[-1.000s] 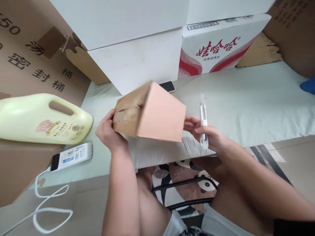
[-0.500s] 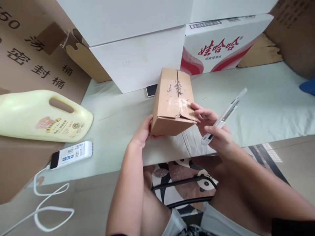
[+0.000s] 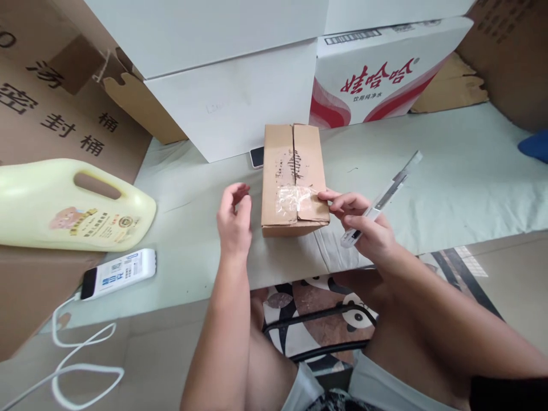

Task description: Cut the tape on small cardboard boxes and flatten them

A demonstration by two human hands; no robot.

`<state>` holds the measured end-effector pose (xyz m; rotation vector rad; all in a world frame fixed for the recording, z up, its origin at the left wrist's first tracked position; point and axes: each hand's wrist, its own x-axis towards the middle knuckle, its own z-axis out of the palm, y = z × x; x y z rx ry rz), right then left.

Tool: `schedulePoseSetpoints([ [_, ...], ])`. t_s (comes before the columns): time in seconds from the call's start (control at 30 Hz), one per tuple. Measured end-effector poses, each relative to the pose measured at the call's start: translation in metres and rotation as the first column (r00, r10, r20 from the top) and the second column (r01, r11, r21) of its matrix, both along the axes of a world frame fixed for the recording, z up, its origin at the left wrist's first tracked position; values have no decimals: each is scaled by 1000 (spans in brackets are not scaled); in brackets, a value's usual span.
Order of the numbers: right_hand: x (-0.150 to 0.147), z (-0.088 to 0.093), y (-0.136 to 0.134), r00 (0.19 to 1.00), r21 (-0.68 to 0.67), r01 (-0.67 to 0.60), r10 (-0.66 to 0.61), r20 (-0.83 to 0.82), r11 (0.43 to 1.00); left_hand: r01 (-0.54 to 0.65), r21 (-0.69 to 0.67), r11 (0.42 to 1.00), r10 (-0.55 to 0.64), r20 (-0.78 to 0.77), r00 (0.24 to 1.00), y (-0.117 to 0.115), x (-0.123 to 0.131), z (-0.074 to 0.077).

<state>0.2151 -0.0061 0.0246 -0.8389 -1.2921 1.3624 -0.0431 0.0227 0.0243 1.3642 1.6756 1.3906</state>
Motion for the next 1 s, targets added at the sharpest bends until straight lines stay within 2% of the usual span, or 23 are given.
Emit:
schedulePoseSetpoints([
  [0.03, -1, 1, -1, 999, 3, -33, 33, 5, 999, 51, 125, 991, -55, 26, 998, -3, 2, 3],
  [0.1, -4, 5, -4, 994, 10, -109, 108, 32, 994, 203, 267, 942, -195, -54, 979, -8, 6, 8],
  [0.17, -6, 8, -6, 986, 21, -159, 157, 62, 987, 333, 304, 893, -282, -201, 938, -13, 9, 11],
  [0.23, -7, 10, -8, 985, 35, -156, 153, 79, 987, 387, 314, 867, -296, -299, 907, -14, 12, 10],
  [0.3, -9, 8, -6, 995, 59, -75, 71, 66, 995, 390, 326, 861, -283, -330, 901, -14, 13, 7],
  [0.37, -10, 4, -1, 997, 48, 79, -80, 21, 996, 387, 350, 853, -276, -326, 904, -14, 13, 4],
  [0.47, -13, 2, 11, 960, -36, 278, -279, -24, 960, 345, 410, 844, -230, -305, 924, -16, 19, 2],
  [0.53, -14, 4, 17, 939, -47, 342, -343, 1, 938, 302, 449, 841, -181, -292, 939, -19, 26, 2],
  [0.6, -15, 10, 21, 918, -1, 395, -394, 52, 919, 273, 471, 839, -140, -297, 945, -24, 36, 2],
  [0.73, -12, 23, 22, 906, 80, 400, -407, 115, 913, 298, 487, 821, -110, -377, 920, -35, 52, 0],
  [0.9, 4, 37, 23, 937, 58, 334, -338, 85, 941, 361, 554, 751, -66, -480, 875, -44, 59, -5],
  [1.0, 11, 46, 19, 935, 44, 353, -354, 32, 935, 365, 580, 728, -29, -506, 862, -45, 61, -7],
])
